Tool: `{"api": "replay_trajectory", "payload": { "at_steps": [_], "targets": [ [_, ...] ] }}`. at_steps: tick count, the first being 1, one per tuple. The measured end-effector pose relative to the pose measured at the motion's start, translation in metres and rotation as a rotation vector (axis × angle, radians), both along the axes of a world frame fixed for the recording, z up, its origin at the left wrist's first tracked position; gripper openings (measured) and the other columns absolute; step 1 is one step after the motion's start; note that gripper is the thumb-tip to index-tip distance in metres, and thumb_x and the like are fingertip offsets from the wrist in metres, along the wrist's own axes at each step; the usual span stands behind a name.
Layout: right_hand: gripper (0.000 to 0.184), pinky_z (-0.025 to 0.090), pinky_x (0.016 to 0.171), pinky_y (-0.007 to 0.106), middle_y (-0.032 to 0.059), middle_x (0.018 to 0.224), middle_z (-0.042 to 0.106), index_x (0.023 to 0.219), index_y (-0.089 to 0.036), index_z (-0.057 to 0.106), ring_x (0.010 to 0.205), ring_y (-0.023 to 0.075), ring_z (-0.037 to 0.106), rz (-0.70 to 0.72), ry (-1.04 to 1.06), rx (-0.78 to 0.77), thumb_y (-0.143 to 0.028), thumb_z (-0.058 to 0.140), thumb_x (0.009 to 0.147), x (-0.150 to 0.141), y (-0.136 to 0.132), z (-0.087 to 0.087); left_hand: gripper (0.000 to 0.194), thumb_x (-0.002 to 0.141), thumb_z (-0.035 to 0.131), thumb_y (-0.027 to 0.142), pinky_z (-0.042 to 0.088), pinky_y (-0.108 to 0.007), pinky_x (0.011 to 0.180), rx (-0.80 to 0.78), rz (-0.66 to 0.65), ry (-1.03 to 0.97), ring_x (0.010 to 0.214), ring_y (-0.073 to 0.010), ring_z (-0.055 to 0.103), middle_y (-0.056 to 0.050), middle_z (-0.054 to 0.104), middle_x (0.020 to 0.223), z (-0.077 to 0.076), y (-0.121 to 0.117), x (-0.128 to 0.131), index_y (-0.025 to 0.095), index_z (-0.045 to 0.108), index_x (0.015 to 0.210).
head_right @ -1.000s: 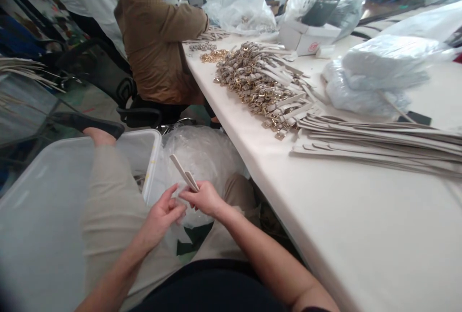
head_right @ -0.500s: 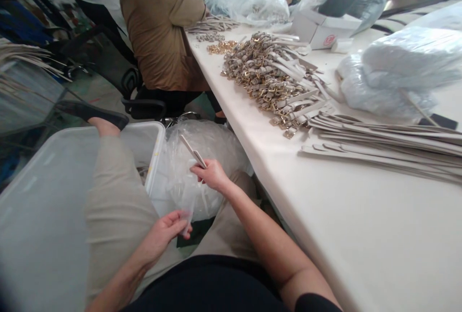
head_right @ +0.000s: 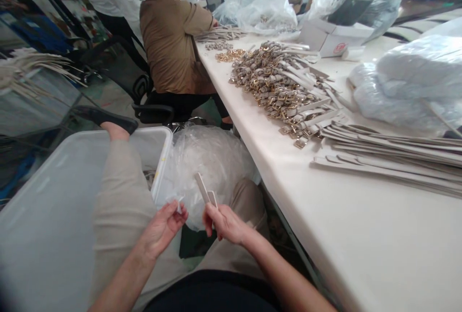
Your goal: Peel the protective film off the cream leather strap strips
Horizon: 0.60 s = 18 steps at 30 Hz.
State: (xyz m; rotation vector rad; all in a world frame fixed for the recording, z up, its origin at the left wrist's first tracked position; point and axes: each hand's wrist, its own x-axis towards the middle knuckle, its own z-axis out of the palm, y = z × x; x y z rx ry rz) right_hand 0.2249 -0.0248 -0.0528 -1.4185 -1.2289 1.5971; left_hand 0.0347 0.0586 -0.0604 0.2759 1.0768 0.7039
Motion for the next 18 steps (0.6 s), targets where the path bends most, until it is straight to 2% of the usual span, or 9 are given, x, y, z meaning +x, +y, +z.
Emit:
{"api": "replay_trajectory", "payload": {
  "at_steps": [2,6,11,14,18],
  "targets": [
    [0.059,0.041,0.049,0.023,0.0000,0.055,0.055,0.063,-0.019,0.056,0.045,0.0110,0.046,0.018,-0.009,-0.050,-0.052,0.025,0.102,-0.007,-0.018,0.006,0.030,0.062,0.090,0.015,0.056,-0.027,0.073,-0.022,0.067,-0.017,0.070,-0.0137,0.067,0.000,0.070,0.074,0.001,0.006,0.005,0.017,0.062,0.074],
    [0.047,0.043,0.060,0.024,0.0005,0.059,0.059,0.066,-0.020,0.061,0.056,0.0139,0.054,0.026,-0.120,-0.016,-0.042,0.036,0.100,-0.020,-0.034,0.009,0.025,0.069,0.087,0.017,0.056,-0.025,0.069,-0.018,0.098,-0.027,0.070,-0.0132,0.068,-0.002,0.072,0.078,0.005,0.015,0.014,0.016,0.064,0.078],
    [0.042,0.039,0.059,0.025,0.0008,0.058,0.061,0.066,-0.020,0.063,0.057,0.0153,0.056,-0.003,-0.266,0.012,-0.035,0.040,0.097,-0.026,-0.031,0.000,0.030,0.063,0.091,0.022,0.055,-0.024,0.070,0.048,0.051,-0.023,0.072,-0.0132,0.068,0.000,0.072,0.077,0.009,0.013,0.016,0.016,0.065,0.077],
    [0.041,0.039,0.059,0.026,0.0011,0.058,0.063,0.067,-0.021,0.065,0.057,0.0166,0.057,-0.019,-0.270,0.003,-0.034,0.041,0.097,-0.025,-0.029,-0.001,0.032,0.061,0.091,0.026,0.055,-0.026,0.073,0.100,-0.001,0.019,0.075,-0.0148,0.068,0.000,0.073,0.079,0.006,0.009,0.013,0.018,0.064,0.074],
    [0.039,0.040,0.060,0.027,0.0015,0.058,0.063,0.067,-0.022,0.065,0.058,0.0175,0.058,-0.034,-0.236,-0.005,-0.037,0.044,0.096,-0.024,-0.027,-0.001,0.036,0.057,0.093,0.028,0.054,-0.027,0.073,0.085,-0.016,0.042,0.075,-0.0162,0.068,-0.001,0.073,0.081,0.000,0.003,0.012,0.018,0.064,0.075]
  ]
}}
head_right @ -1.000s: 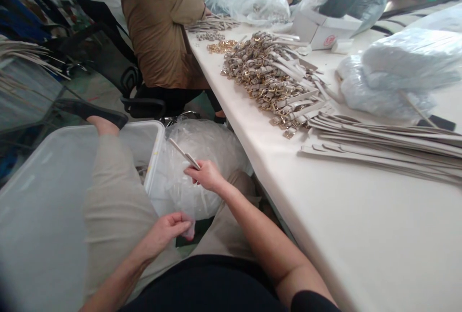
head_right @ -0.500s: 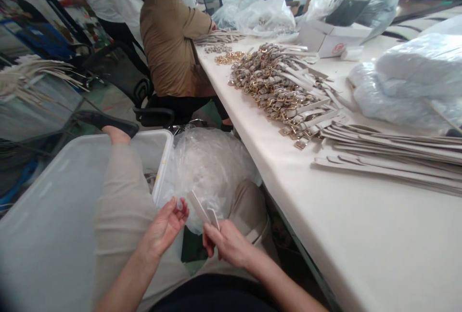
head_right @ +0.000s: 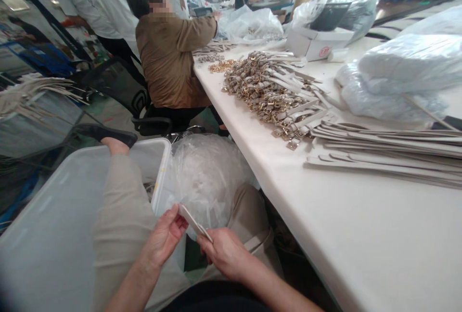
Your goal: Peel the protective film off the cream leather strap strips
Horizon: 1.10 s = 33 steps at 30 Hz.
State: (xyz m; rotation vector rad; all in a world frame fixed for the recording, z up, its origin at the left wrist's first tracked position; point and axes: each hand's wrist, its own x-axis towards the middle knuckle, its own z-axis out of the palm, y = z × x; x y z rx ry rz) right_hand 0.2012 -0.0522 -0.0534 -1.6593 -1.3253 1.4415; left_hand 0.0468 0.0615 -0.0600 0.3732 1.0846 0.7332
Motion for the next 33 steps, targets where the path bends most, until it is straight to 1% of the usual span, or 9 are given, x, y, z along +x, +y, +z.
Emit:
{"api": "replay_trajectory", "payload": {
  "at_steps": [7,10,14,19,22,24,27,30,33],
  "targets": [
    [0.062,0.036,0.043,0.024,0.0012,0.056,0.059,0.078,-0.019,0.061,0.039,0.0118,0.045,0.107,0.369,-0.125,-0.066,0.025,0.096,0.001,0.014,0.010,0.035,0.066,0.088,0.043,0.051,-0.028,0.071,0.157,-0.271,-0.023,0.064,-0.0153,0.062,-0.003,0.070,0.071,0.002,-0.030,0.006,0.014,0.072,0.079],
    [0.060,0.037,0.047,0.024,0.0046,0.069,0.067,0.093,-0.018,0.064,0.043,0.0113,0.052,0.165,0.406,-0.114,-0.072,0.035,0.093,0.007,0.015,0.012,0.031,0.070,0.083,0.042,0.047,-0.029,0.065,0.268,-0.254,0.081,0.061,-0.0157,0.058,-0.005,0.069,0.067,0.003,-0.029,-0.002,0.013,0.075,0.077],
    [0.057,0.041,0.050,0.025,0.0056,0.075,0.068,0.099,-0.019,0.064,0.051,0.0138,0.059,0.258,0.353,-0.113,-0.072,0.045,0.090,0.010,0.031,0.017,0.014,0.072,0.079,0.029,0.044,-0.028,0.064,0.477,0.012,0.256,0.062,-0.0150,0.055,-0.003,0.070,0.066,0.021,-0.009,-0.042,0.016,0.078,0.076],
    [0.051,0.041,0.050,0.024,0.0044,0.070,0.067,0.079,-0.021,0.063,0.052,0.0135,0.058,0.428,0.227,-0.014,-0.065,0.042,0.094,-0.036,0.070,0.067,0.008,0.073,0.082,0.025,0.047,-0.022,0.066,0.652,0.365,0.366,0.066,-0.0111,0.058,0.004,0.072,0.070,0.094,-0.001,-0.124,0.020,0.077,0.076],
    [0.043,0.040,0.050,0.021,0.0011,0.069,0.066,0.086,-0.021,0.062,0.052,0.0118,0.057,0.610,0.249,0.040,-0.055,0.040,0.099,-0.069,0.088,0.099,0.030,0.052,0.093,0.024,0.052,-0.019,0.069,0.873,0.757,0.409,0.066,-0.0097,0.062,0.007,0.074,0.071,0.137,-0.011,-0.169,0.023,0.076,0.076],
    [0.042,0.039,0.052,0.021,-0.0018,0.061,0.060,0.080,-0.020,0.060,0.050,0.0104,0.054,0.696,0.173,0.094,-0.049,0.038,0.102,-0.082,0.093,0.109,0.036,0.043,0.095,0.021,0.054,-0.019,0.061,0.901,0.950,0.401,0.058,-0.0088,0.060,0.006,0.073,0.068,0.149,-0.023,-0.190,0.023,0.075,0.073],
    [0.042,0.038,0.056,0.021,-0.0027,0.056,0.057,0.070,-0.020,0.055,0.051,0.0105,0.053,0.761,0.024,0.168,-0.042,0.040,0.102,-0.090,0.094,0.103,0.037,0.040,0.097,0.021,0.052,-0.018,0.053,0.589,1.016,0.293,0.052,-0.0076,0.057,0.004,0.072,0.067,0.131,-0.047,-0.198,0.021,0.074,0.069],
    [0.037,0.038,0.058,0.022,-0.0010,0.059,0.064,0.073,-0.021,0.056,0.055,0.0128,0.057,0.807,-0.100,0.166,-0.039,0.043,0.101,-0.102,0.094,0.082,0.042,0.038,0.099,0.023,0.054,-0.018,0.056,0.226,0.960,0.132,0.055,-0.0075,0.059,0.002,0.071,0.068,0.083,-0.072,-0.180,0.017,0.074,0.072],
    [0.040,0.041,0.064,0.025,0.0014,0.060,0.067,0.070,-0.020,0.058,0.061,0.0159,0.062,0.841,-0.185,0.154,-0.040,0.042,0.101,-0.119,0.093,0.065,0.040,0.046,0.099,0.027,0.052,-0.017,0.057,0.014,0.799,-0.012,0.059,-0.0084,0.060,0.000,0.070,0.071,0.042,-0.090,-0.149,0.016,0.076,0.075]
  ]
}}
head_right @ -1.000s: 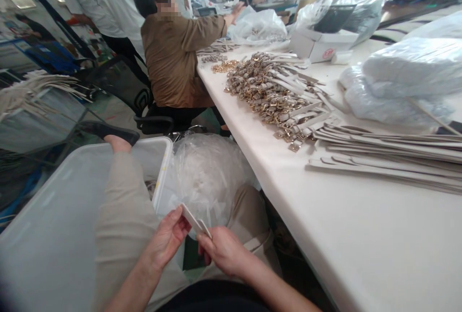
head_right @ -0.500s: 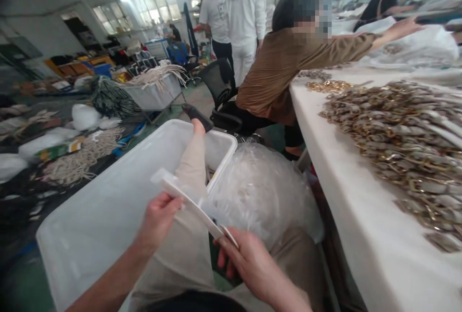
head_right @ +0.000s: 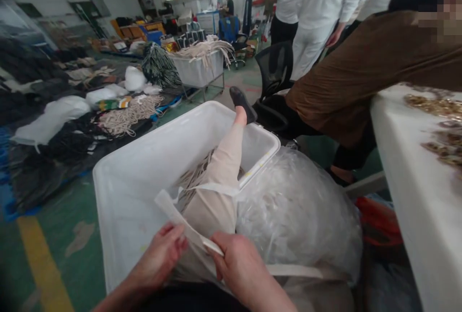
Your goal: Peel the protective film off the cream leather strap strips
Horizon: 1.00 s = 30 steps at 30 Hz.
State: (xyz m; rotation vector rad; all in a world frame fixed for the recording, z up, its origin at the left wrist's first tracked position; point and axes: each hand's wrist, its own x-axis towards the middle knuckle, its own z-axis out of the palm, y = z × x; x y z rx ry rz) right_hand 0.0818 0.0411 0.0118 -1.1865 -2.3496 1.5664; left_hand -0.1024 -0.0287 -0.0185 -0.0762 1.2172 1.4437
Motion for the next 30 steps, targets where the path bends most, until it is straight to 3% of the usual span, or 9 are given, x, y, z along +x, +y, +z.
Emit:
{"api": "replay_trajectory", "payload": {
  "at_steps": [3,7,10,13,15,19,22,27,30],
  "targets": [
    [0.042,0.044,0.064,0.024,0.0026,0.067,0.070,0.075,-0.020,0.061,0.061,0.0159,0.063,0.015,0.028,-0.106,-0.044,0.038,0.102,-0.005,0.000,-0.006,0.034,0.053,0.097,0.029,0.050,-0.019,0.057,0.016,-0.098,-0.093,0.062,-0.0102,0.060,-0.003,0.069,0.073,-0.016,-0.002,0.013,0.014,0.076,0.075],
    [0.053,0.038,0.046,0.021,0.0016,0.067,0.065,0.075,-0.020,0.055,0.044,0.0102,0.049,-0.013,-0.018,-0.307,-0.060,0.032,0.099,0.024,-0.002,-0.004,0.038,0.049,0.098,0.027,0.050,-0.018,0.058,0.059,0.034,-0.068,0.055,-0.0063,0.053,0.003,0.064,0.066,-0.013,0.010,-0.007,0.015,0.074,0.076],
    [0.060,0.036,0.045,0.021,0.0006,0.060,0.059,0.066,-0.020,0.052,0.044,0.0099,0.047,-0.054,-0.072,-0.229,-0.066,0.029,0.098,0.035,-0.002,-0.004,0.038,0.050,0.097,0.029,0.050,-0.019,0.061,0.077,0.040,-0.025,0.058,-0.0073,0.055,0.002,0.065,0.068,-0.014,0.011,-0.011,0.015,0.075,0.079],
    [0.055,0.042,0.058,0.022,0.0005,0.057,0.060,0.065,-0.021,0.052,0.054,0.0129,0.055,-0.044,-0.065,-0.093,-0.060,0.034,0.099,0.018,-0.002,-0.004,0.038,0.052,0.096,0.033,0.048,-0.021,0.059,0.117,-0.099,-0.020,0.061,-0.0102,0.057,-0.002,0.069,0.071,-0.018,0.005,0.004,0.014,0.077,0.079],
    [0.053,0.043,0.060,0.023,-0.0001,0.056,0.059,0.067,-0.021,0.054,0.055,0.0132,0.056,-0.037,-0.042,-0.090,-0.057,0.036,0.100,0.004,-0.002,-0.004,0.035,0.054,0.095,0.033,0.047,-0.021,0.059,0.148,-0.141,-0.037,0.060,-0.0103,0.057,-0.003,0.069,0.071,-0.018,0.003,0.008,0.014,0.077,0.078],
    [0.055,0.040,0.050,0.021,0.0000,0.060,0.061,0.075,-0.020,0.056,0.046,0.0110,0.052,-0.001,-0.017,-0.265,-0.062,0.031,0.099,0.001,-0.003,-0.004,0.033,0.058,0.093,0.030,0.050,-0.021,0.065,0.187,0.005,0.034,0.067,-0.0111,0.061,-0.003,0.071,0.078,-0.007,0.012,-0.027,0.016,0.078,0.083],
    [0.056,0.040,0.050,0.021,0.0006,0.059,0.061,0.071,-0.020,0.052,0.046,0.0110,0.052,-0.023,-0.065,-0.241,-0.064,0.029,0.098,0.008,-0.005,-0.006,0.034,0.055,0.095,0.028,0.050,-0.021,0.065,0.195,0.081,0.084,0.065,-0.0101,0.059,-0.001,0.070,0.075,0.000,0.017,-0.047,0.016,0.077,0.081],
    [0.054,0.041,0.052,0.022,0.0009,0.058,0.063,0.072,-0.020,0.055,0.044,0.0110,0.051,-0.078,-0.089,-0.130,-0.061,0.030,0.098,0.002,-0.006,-0.005,0.037,0.053,0.096,0.033,0.048,-0.021,0.060,0.133,-0.146,-0.061,0.063,-0.0101,0.058,-0.003,0.070,0.075,-0.012,0.010,-0.004,0.015,0.077,0.079],
    [0.057,0.041,0.050,0.021,0.0008,0.060,0.062,0.073,-0.019,0.054,0.047,0.0111,0.053,-0.093,-0.044,-0.218,-0.065,0.030,0.098,0.014,-0.007,-0.004,0.040,0.052,0.097,0.034,0.047,-0.021,0.061,0.134,-0.181,-0.097,0.064,-0.0103,0.058,-0.003,0.070,0.075,-0.017,0.009,0.014,0.015,0.078,0.081]
  ]
}}
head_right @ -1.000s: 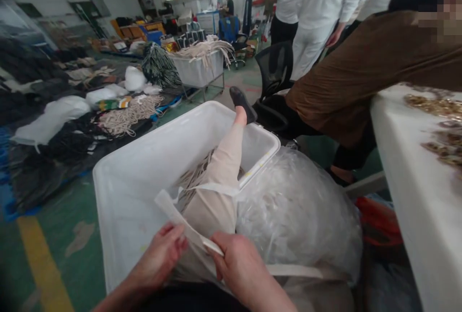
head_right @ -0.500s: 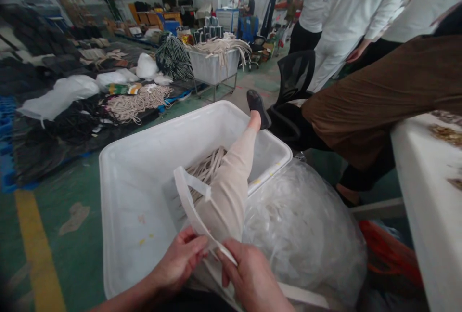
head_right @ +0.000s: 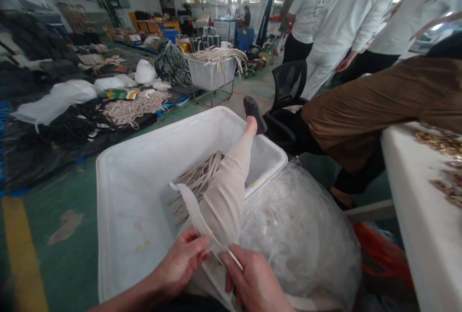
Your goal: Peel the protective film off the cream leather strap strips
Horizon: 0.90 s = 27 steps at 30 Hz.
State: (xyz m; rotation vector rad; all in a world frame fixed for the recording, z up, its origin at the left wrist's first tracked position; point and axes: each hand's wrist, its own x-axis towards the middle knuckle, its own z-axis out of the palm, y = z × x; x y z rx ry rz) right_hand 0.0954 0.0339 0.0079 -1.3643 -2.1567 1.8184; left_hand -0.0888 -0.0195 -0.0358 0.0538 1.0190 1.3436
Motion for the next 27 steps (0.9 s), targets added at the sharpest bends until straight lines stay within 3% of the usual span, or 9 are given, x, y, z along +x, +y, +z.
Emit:
{"api": "replay_trajectory", "payload": {
  "at_steps": [4,7,10,14,16,22,27],
  "targets": [
    [0.064,0.040,0.049,0.020,0.0009,0.060,0.061,0.071,-0.019,0.054,0.046,0.0100,0.051,0.028,-0.032,-0.012,-0.071,0.026,0.096,0.024,-0.005,-0.003,0.039,0.052,0.097,0.032,0.047,-0.020,0.061,0.010,0.042,0.033,0.062,-0.0086,0.056,-0.002,0.068,0.075,0.002,0.004,-0.001,0.015,0.078,0.081],
    [0.063,0.038,0.047,0.021,-0.0015,0.052,0.056,0.069,-0.020,0.053,0.041,0.0098,0.047,-0.045,-0.095,0.052,-0.072,0.028,0.095,0.021,-0.008,-0.003,0.041,0.050,0.097,0.032,0.046,-0.022,0.060,-0.007,-0.074,-0.012,0.061,-0.0098,0.057,-0.004,0.070,0.075,0.006,0.004,0.009,0.013,0.078,0.080],
    [0.059,0.041,0.050,0.022,-0.0008,0.055,0.059,0.073,-0.020,0.054,0.046,0.0116,0.053,-0.098,-0.012,0.031,-0.070,0.032,0.096,0.015,-0.009,0.004,0.039,0.053,0.096,0.032,0.046,-0.022,0.060,-0.001,-0.151,-0.014,0.063,-0.0108,0.058,-0.007,0.072,0.078,0.009,0.005,0.016,0.011,0.078,0.081],
    [0.058,0.041,0.050,0.021,0.0012,0.062,0.063,0.074,-0.019,0.054,0.048,0.0110,0.053,-0.127,0.040,-0.046,-0.069,0.034,0.096,0.032,-0.015,0.011,0.039,0.050,0.097,0.030,0.048,-0.020,0.060,-0.001,-0.018,0.076,0.061,-0.0087,0.056,-0.003,0.070,0.076,0.014,0.014,-0.002,0.013,0.077,0.079],
    [0.058,0.037,0.045,0.020,-0.0001,0.058,0.060,0.071,-0.020,0.052,0.044,0.0096,0.049,-0.166,-0.004,-0.041,-0.068,0.034,0.097,0.040,-0.019,0.012,0.041,0.046,0.099,0.029,0.049,-0.021,0.059,-0.039,-0.018,0.077,0.060,-0.0083,0.056,-0.001,0.070,0.074,0.015,0.017,-0.009,0.014,0.077,0.077],
    [0.045,0.036,0.047,0.019,-0.0029,0.055,0.058,0.079,-0.019,0.059,0.044,0.0093,0.048,-0.195,0.028,0.056,-0.055,0.041,0.100,0.014,-0.016,0.004,0.038,0.051,0.097,0.030,0.050,-0.020,0.060,-0.038,-0.262,0.005,0.062,-0.0086,0.058,-0.004,0.071,0.077,0.016,0.007,0.018,0.012,0.077,0.078],
    [0.056,0.034,0.042,0.020,-0.0009,0.059,0.060,0.078,-0.016,0.062,0.043,0.0080,0.046,-0.336,0.188,-0.029,-0.064,0.039,0.097,0.012,-0.007,-0.001,0.036,0.050,0.098,0.024,0.050,-0.019,0.057,-0.051,-0.235,-0.015,0.060,-0.0081,0.057,-0.004,0.070,0.074,0.023,0.006,0.018,0.010,0.076,0.076]
  ]
}}
